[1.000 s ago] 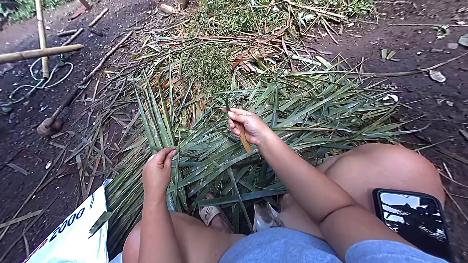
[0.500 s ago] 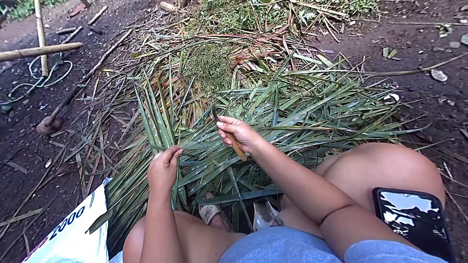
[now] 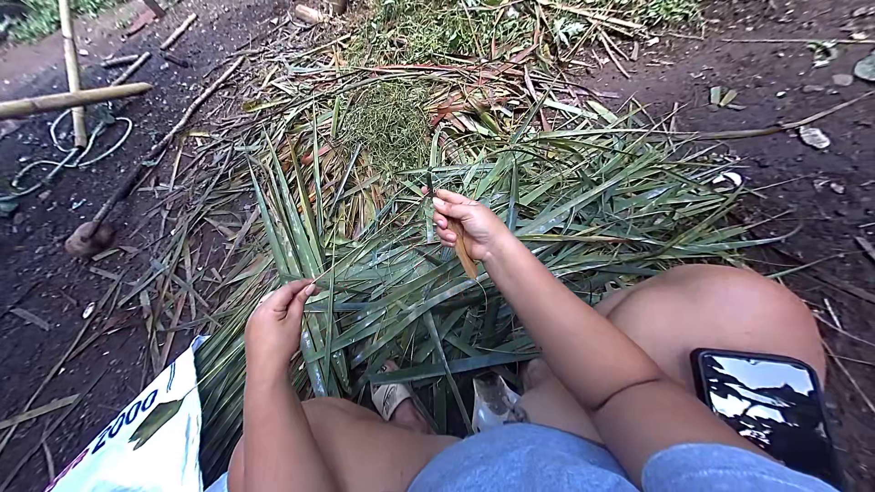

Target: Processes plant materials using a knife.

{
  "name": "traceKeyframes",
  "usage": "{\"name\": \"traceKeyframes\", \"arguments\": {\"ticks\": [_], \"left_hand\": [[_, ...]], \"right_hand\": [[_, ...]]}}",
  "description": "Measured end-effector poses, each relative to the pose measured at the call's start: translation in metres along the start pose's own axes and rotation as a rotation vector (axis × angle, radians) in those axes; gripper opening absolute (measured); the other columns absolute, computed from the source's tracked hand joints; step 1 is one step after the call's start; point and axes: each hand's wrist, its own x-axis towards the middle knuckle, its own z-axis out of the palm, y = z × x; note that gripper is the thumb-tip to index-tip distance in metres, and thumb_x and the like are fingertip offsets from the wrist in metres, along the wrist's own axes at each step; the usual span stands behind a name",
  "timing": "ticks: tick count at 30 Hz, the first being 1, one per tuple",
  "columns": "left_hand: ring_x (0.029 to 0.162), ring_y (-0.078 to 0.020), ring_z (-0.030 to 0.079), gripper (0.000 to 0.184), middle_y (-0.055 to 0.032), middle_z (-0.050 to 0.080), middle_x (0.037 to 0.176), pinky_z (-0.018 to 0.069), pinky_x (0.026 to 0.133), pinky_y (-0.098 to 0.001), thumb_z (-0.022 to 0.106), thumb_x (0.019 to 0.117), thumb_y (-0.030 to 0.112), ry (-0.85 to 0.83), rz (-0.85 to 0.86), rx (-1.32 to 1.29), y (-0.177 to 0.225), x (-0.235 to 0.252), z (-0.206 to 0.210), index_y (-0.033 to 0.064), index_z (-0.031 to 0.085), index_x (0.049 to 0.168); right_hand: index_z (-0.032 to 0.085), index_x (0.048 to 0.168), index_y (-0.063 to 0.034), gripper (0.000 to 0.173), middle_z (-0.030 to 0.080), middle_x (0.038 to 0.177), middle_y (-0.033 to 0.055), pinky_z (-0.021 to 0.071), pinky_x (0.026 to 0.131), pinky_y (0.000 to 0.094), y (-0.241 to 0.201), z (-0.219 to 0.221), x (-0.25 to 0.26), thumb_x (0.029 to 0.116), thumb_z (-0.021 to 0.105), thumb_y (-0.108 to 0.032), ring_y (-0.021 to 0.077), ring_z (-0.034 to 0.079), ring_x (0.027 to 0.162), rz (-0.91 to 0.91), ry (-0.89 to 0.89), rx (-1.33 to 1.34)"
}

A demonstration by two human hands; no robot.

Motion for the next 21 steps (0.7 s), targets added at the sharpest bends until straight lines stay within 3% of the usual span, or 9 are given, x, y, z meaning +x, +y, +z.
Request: {"name": "traceKeyframes", "arguments": {"ticks": [4,7,8,15,21], "left_hand": [[0.09,-0.0129,0.07,0.023,-0.0045,0.077,0.097,0.053,0.086,-0.0413,0.058,0.1035,0.022,-0.023,-0.062,0.025,-0.004,-0.009,-0.028,0.0067,0.076,0.107],[0.084,0.0005,0.067,0.023,-0.0015,0.076,0.094,0.0524,0.082,-0.0224,0.059,0.1015,0.019,-0.032,-0.077,-0.022,-0.009,-0.023,-0.058,0.0015,0.073,0.107],[0.083,0.0019,0.066,0.025,-0.0018,0.075,0.093,0.0517,0.082,-0.0202,0.059,0.101,0.019,-0.026,-0.076,-0.036,-0.011,-0.028,-0.066,-0.0002,0.073,0.106],[0.084,0.0063,0.065,0.025,-0.0013,0.074,0.092,0.0526,0.082,-0.0154,0.059,0.0994,0.015,0.07,-0.148,-0.073,-0.038,-0.071,-0.122,-0.0064,0.07,0.106],[0.084,0.0096,0.064,0.022,0.0045,0.073,0.091,0.0523,0.081,-0.0131,0.058,0.1004,0.013,0.203,-0.212,-0.094,-0.057,-0.103,-0.144,-0.0061,0.068,0.106]], "right_hand": [[0.051,0.14,-0.0138,0.032,0.045,0.065,-0.0057,0.0389,0.041,0.0166,-0.011,-0.013,0.006,0.1113,0.037,-0.018,0.0029,0.042,0.044,-0.018,0.069,0.069],[0.052,0.137,-0.0157,0.03,0.046,0.064,-0.0066,0.0384,0.04,0.0159,-0.024,-0.024,0.005,0.1113,0.037,-0.017,0.002,0.042,0.044,-0.052,0.121,0.142],[0.052,0.138,-0.0157,0.031,0.046,0.064,-0.0065,0.0387,0.04,0.0158,-0.028,-0.027,0.005,0.1112,0.037,-0.017,0.0021,0.043,0.043,-0.067,0.134,0.161],[0.055,0.129,-0.0177,0.027,0.045,0.063,-0.0076,0.0369,0.04,0.0147,-0.046,-0.054,0.006,0.1118,0.035,-0.02,0.001,0.042,0.043,-0.156,0.237,0.287],[0.056,0.117,-0.0187,0.018,0.05,0.066,-0.008,0.0397,0.042,0.0147,-0.051,-0.086,0.013,0.1115,0.039,-0.021,0.0005,0.045,0.045,-0.303,0.49,0.422]]}}
